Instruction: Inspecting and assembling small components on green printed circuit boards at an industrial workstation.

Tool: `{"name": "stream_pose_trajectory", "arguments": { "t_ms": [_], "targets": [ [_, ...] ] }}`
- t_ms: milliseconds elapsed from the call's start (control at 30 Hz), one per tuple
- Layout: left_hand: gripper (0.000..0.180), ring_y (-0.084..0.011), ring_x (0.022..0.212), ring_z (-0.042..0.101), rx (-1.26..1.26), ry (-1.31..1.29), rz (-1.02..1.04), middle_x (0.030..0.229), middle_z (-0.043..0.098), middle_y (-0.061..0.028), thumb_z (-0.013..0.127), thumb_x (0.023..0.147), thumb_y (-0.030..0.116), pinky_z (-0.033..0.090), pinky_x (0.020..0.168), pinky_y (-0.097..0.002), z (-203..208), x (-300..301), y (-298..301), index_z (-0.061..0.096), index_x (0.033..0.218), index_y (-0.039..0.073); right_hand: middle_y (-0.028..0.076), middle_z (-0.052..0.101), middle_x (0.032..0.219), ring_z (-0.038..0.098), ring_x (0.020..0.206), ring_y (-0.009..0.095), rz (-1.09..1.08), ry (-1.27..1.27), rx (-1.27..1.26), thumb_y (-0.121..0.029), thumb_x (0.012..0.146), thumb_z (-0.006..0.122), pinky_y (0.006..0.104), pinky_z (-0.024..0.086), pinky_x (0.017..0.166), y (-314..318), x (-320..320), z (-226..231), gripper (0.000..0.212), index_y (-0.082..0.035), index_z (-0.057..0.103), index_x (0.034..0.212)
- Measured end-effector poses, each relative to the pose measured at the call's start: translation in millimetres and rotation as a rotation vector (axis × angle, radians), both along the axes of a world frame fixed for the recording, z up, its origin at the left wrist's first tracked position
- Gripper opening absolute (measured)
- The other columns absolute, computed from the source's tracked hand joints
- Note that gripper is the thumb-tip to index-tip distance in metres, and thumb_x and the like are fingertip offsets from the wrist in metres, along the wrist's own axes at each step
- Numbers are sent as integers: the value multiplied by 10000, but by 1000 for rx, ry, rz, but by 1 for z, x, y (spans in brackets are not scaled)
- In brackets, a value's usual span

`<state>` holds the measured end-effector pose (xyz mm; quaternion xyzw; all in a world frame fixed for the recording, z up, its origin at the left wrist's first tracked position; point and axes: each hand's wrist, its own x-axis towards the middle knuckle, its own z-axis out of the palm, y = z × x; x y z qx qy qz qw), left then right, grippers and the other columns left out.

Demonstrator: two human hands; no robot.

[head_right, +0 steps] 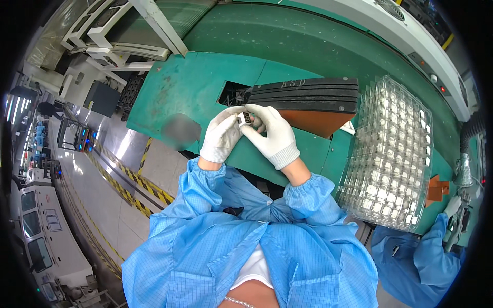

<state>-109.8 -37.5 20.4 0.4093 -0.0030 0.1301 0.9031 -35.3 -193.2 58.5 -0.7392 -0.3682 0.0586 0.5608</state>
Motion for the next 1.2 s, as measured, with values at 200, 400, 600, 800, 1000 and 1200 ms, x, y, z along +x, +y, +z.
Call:
{"name": "stream_pose_trajectory", "arguments": {
  "t_ms": [200, 400, 600, 800, 1000, 1200],
  "targets": [
    [377, -278, 1091, 622, -34, 15, -18, 1154, 613, -202, 551, 993, 171, 497, 971, -406, -1, 1, 6, 507, 1276, -74, 50, 558, 875, 578, 728, 125, 36, -72, 6, -102, 814, 764, 257, 508, 663, 2, 2, -2, 365, -40, 668, 1161],
    [405, -238, 1077, 612, -20, 55, -32, 1145, 610, -158, 576, 985, 159, 491, 961, -359, 12, 2, 0, 496, 1313, -64, 72, 565, 872, 587, 706, 153, -35, -113, 8, -69, 791, 760, 283, 520, 649, 3, 4, -1, 329, -45, 671, 1107],
    [483, -171, 1035, 585, 146, 120, 36, 1141, 602, -98, 665, 924, 145, 469, 945, -290, 1, 2, -2, 498, 1332, -53, 92, 616, 898, 646, 733, 205, -39, -179, 66, -91, 811, 739, 315, 529, 641, 1, 5, -4, 319, -73, 663, 1120],
    [405, -229, 1137, 568, 308, 155, 234, 1223, 580, -141, 593, 953, 68, 457, 1029, -375, -3, -11, 0, 481, 1325, -47, 137, 706, 979, 694, 894, 328, -31, 187, 10, -285, 919, 595, 414, 555, 803, 0, -2, -4, 393, -88, 581, 1259],
    [398, -218, 1154, 581, 481, 13, 111, 1235, 590, -143, 650, 907, 27, 453, 1035, -341, -2, -4, -8, 514, 1275, -38, 207, 711, 959, 698, 919, 355, 6, 265, -13, -464, 916, 591, 404, 540, 817, -6, 6, -7, 548, -19, 577, 1235],
    [406, -245, 1163, 601, 574, 2, 86, 1273, 596, -181, 634, 912, -4, 463, 1031, -334, 5, -5, -13, 514, 1297, -56, 177, 696, 918, 684, 872, 336, -1, 258, 75, -346, 882, 628, 407, 524, 774, 2, 2, -13, 456, -6, 586, 1183]
  ]
}}
